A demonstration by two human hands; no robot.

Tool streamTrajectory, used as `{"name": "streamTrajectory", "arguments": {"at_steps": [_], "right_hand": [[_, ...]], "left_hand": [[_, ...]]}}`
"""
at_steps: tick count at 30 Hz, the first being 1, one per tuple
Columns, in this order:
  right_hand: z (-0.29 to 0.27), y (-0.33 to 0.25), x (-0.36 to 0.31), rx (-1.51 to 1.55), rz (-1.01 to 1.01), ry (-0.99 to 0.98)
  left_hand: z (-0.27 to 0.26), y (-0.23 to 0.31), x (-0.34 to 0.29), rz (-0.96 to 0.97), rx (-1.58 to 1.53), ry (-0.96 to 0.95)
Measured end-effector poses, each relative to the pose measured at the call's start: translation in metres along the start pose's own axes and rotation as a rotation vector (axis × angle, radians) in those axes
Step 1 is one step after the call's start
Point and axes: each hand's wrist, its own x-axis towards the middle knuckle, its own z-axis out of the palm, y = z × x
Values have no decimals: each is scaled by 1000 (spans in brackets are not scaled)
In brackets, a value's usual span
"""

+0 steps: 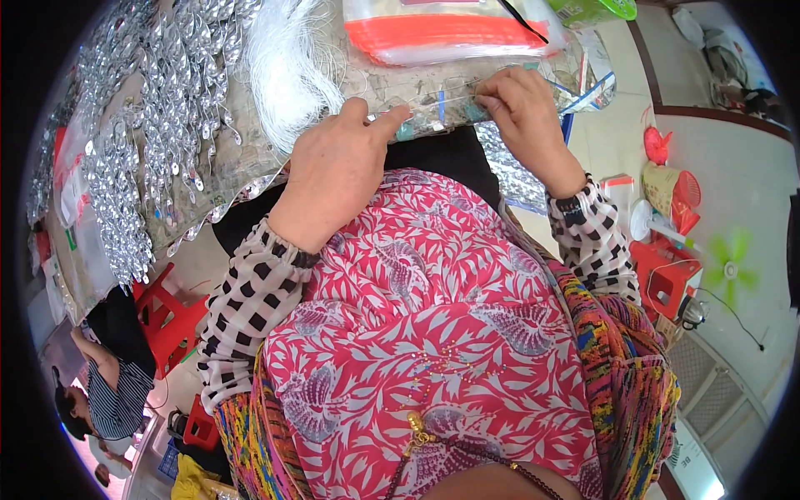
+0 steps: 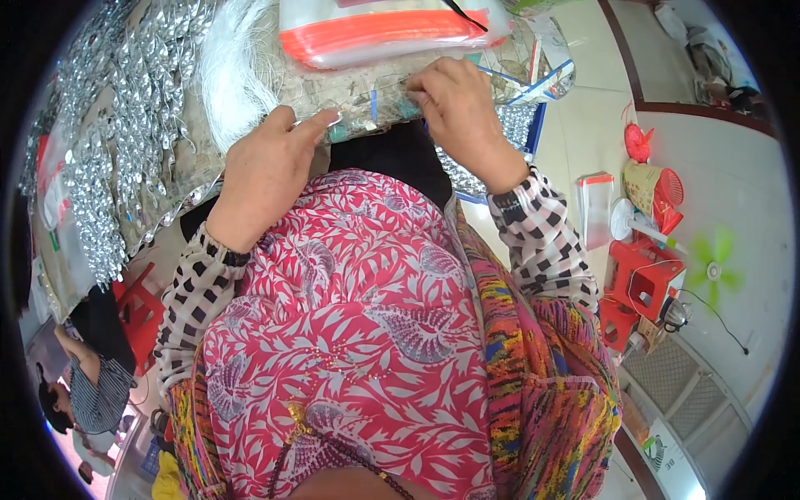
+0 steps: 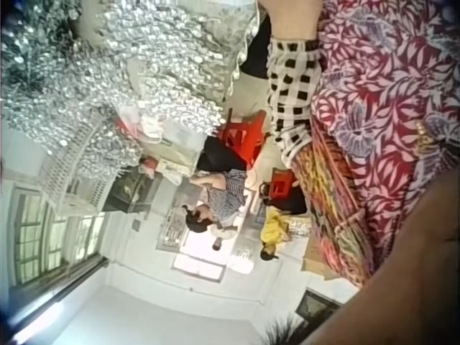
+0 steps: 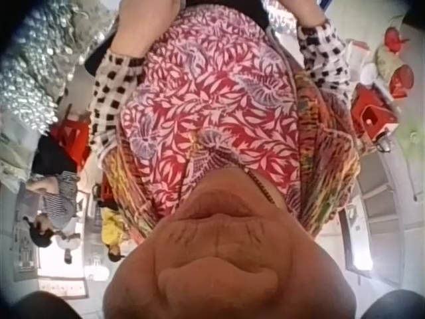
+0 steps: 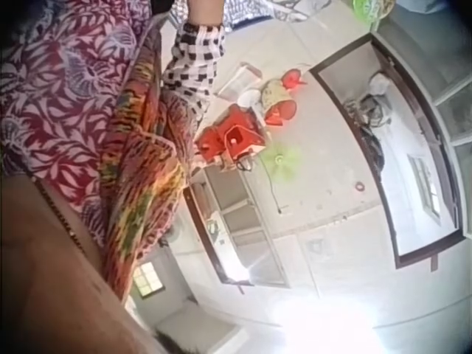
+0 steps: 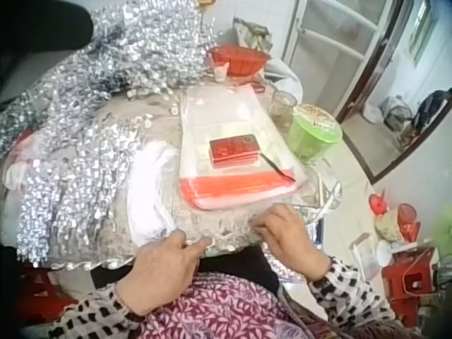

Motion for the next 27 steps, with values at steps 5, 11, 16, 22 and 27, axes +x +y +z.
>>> {"name": "streamTrajectory", "arguments": {"at_steps": [5,11,16,22,27], "right_hand": [[6,13,6,-27,55,80],[8,21,14,-50,72,125],[11,25,13,-13,76,91],[5,28,17,-3,75,80],[6,33,18,23,43,66]], "left_hand": [[2,1,7,-24,7,-16],[0,5,14,-32,-4,12],[-1,7,15,-32,3,8],[-1,8,15,-38,5,13],[3,6,16,-10,-8,57]]}}
